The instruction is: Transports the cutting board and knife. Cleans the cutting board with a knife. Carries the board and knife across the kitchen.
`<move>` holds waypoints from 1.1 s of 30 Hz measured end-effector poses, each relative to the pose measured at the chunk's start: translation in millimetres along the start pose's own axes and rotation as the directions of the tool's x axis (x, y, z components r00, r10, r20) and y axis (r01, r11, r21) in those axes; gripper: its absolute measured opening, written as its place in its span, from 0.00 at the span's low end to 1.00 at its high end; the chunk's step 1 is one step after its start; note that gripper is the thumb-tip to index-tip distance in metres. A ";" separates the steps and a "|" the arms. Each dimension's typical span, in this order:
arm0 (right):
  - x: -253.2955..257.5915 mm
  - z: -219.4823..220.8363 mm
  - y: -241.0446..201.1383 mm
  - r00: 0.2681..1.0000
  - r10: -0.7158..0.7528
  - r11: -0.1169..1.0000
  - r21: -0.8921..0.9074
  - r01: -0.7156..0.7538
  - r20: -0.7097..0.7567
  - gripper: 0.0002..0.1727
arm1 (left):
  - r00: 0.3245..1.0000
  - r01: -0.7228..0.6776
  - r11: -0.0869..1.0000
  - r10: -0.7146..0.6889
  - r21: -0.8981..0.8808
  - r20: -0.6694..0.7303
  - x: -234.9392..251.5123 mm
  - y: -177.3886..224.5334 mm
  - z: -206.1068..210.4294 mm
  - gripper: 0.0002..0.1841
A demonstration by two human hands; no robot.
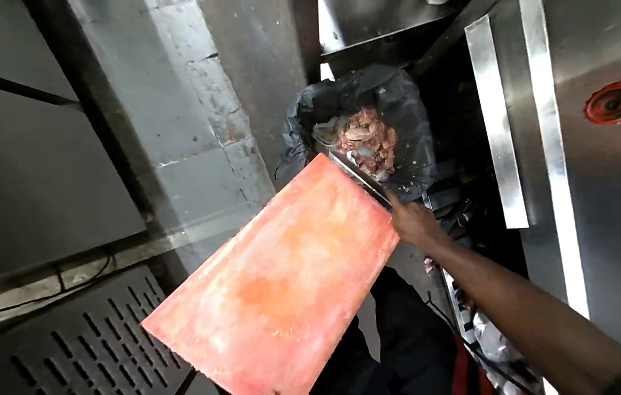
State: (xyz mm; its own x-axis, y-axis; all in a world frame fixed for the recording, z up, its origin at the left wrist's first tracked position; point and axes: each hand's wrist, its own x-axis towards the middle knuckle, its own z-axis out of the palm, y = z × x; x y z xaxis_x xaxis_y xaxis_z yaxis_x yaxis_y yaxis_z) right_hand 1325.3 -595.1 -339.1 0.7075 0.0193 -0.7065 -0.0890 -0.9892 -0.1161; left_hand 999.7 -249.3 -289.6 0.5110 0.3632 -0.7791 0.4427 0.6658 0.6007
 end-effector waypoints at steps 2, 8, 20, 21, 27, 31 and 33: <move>-14.6 -0.4 -25.0 0.993 -0.057 0.995 0.071 0.064 -0.104 0.32 | 0.999 0.017 1.000 -0.016 -0.014 0.034 1.1 0.8 -3.5 0.24; -126.8 59.2 -132.3 0.854 -0.504 0.845 0.282 0.455 0.130 0.33 | 0.999 0.048 0.996 -0.048 -0.072 0.009 -3.3 7.3 6.2 0.24; 12.4 6.0 -56.5 0.992 0.099 0.993 0.058 -0.104 0.081 0.34 | 0.996 0.068 0.997 -0.070 -0.046 -0.054 2.4 15.7 40.5 0.26; 25.8 -4.0 -39.1 0.976 0.207 0.975 0.073 -0.212 0.066 0.31 | 0.997 0.064 0.997 -0.066 -0.045 -0.047 2.1 14.7 39.0 0.25; -75.1 20.6 -26.7 0.991 0.081 0.975 0.213 -0.057 -0.106 0.32 | 0.997 0.072 0.997 -0.071 0.020 -0.039 4.9 17.1 30.1 0.23; -183.8 90.4 -79.9 0.915 -0.385 0.900 0.172 0.401 -0.123 0.35 | 0.997 0.074 0.996 -0.073 0.054 -0.024 11.6 26.9 34.2 0.22; -208.5 107.4 -93.5 0.876 -0.479 0.867 0.127 0.482 -0.054 0.41 | 0.997 0.075 0.995 -0.073 0.067 -0.024 13.9 30.3 37.4 0.23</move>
State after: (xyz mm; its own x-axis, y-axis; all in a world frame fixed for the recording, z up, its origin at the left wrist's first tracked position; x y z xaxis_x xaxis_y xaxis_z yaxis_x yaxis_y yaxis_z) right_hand 1110.8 -491.0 -256.0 0.7003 0.4832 -0.5255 0.1750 -0.8299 -0.5298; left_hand 1047.8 -248.4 -275.5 0.4596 0.3286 -0.8251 0.5277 0.6462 0.5513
